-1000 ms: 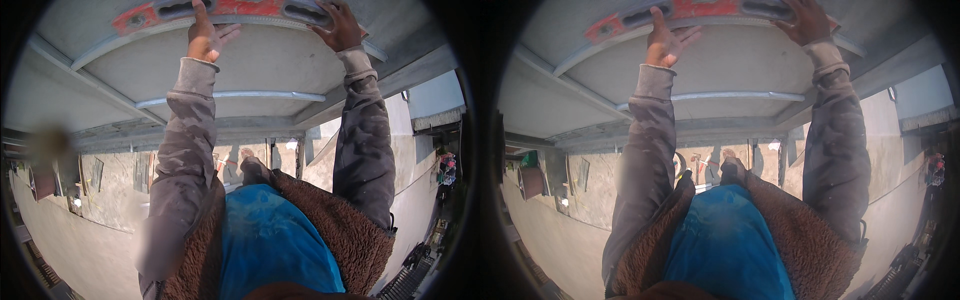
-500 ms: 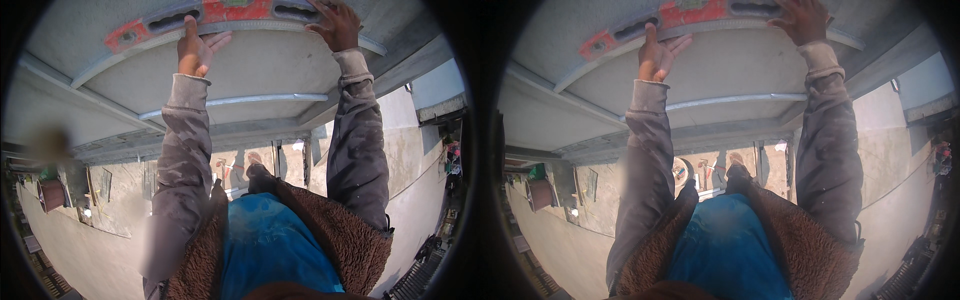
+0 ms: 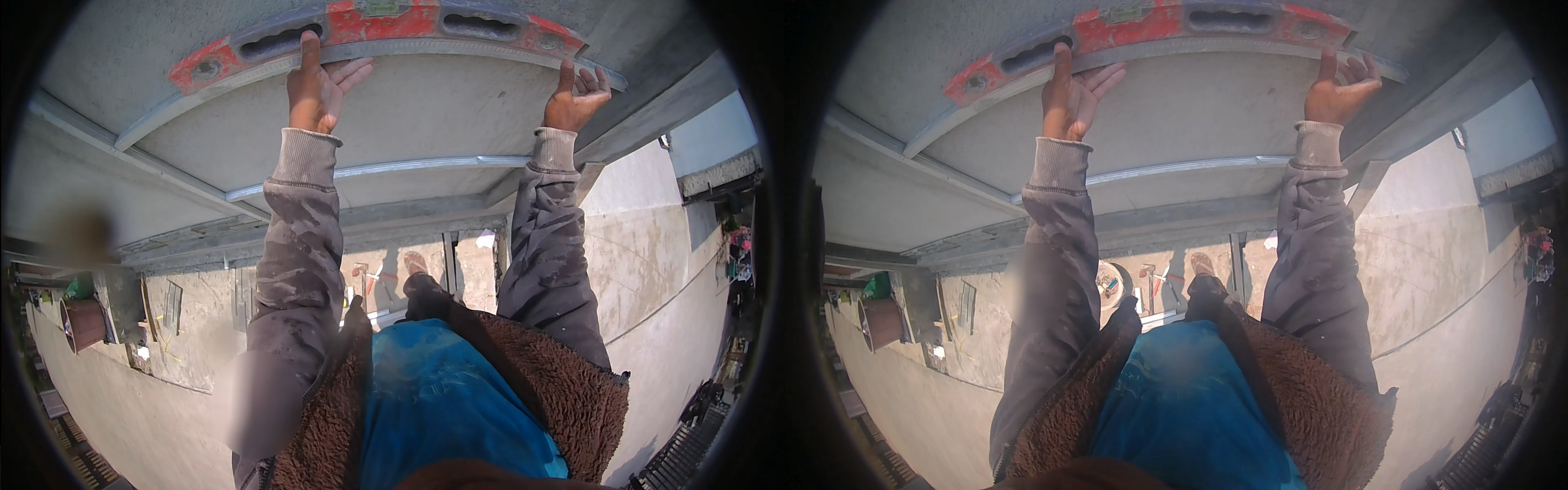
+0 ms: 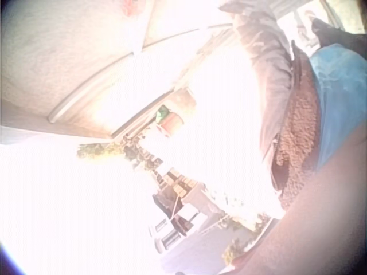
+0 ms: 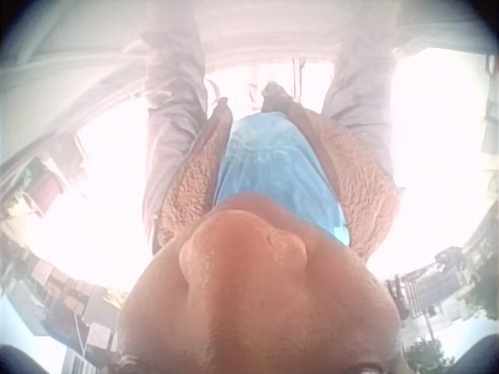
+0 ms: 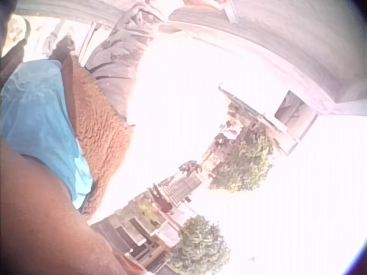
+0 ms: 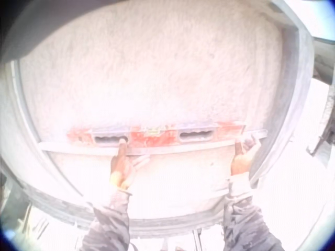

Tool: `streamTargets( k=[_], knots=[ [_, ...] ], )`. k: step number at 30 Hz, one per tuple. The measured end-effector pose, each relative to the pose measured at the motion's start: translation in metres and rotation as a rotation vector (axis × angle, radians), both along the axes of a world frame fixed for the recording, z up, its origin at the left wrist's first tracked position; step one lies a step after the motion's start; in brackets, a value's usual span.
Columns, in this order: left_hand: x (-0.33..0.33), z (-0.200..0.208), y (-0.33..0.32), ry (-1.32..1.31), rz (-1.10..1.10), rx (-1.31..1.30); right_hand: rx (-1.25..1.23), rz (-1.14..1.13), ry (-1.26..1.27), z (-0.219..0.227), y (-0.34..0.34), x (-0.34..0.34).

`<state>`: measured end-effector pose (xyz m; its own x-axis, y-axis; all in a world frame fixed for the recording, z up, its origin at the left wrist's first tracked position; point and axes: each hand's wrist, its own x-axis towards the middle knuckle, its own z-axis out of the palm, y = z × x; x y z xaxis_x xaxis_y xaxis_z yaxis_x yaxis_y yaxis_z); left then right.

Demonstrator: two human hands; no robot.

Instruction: The person measures and marks a curved ceiling surface, then cuts and fits a white metal trim piece along the curve. They use a spirit level to check alignment and a hammer to secure the trim in place.

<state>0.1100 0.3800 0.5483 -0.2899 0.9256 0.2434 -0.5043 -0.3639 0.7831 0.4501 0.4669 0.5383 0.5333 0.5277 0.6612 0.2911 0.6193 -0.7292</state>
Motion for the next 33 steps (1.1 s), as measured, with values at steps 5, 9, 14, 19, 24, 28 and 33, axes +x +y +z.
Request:
streamTargets(
  k=[5, 9, 14, 19, 24, 28, 33],
  knots=[
    [-0.002, -0.002, 0.001, 0.011, 0.043, 0.004, -0.167, 0.376, 0.583, -0.009, 0.018, 0.027],
    [-0.001, 0.002, -0.001, -0.01, -0.018, 0.007, -0.363, 0.558, 0.664, -0.018, 0.039, 0.07],
    [0.0, 0.006, -0.004, 0.042, 0.007, -0.04, -0.46, 0.562, 0.723, -0.006, 0.053, 0.073],
    [-0.002, 0.01, -0.005, 0.105, 0.062, -0.138, -0.495, 0.598, 0.727, 0.025, 0.04, 0.054],
    [-0.01, 0.006, -0.011, 0.168, 0.11, -0.176, -0.459, 0.597, 0.554, 0.014, 0.069, 0.057],
    [0.002, 0.012, -0.011, 0.145, 0.152, -0.311, -0.461, 0.694, 0.542, -0.002, 0.098, 0.127],
    [-0.02, 0.002, -0.008, 0.086, 0.255, -0.287, -0.464, 0.807, 0.565, -0.011, 0.137, 0.135]
  ],
)
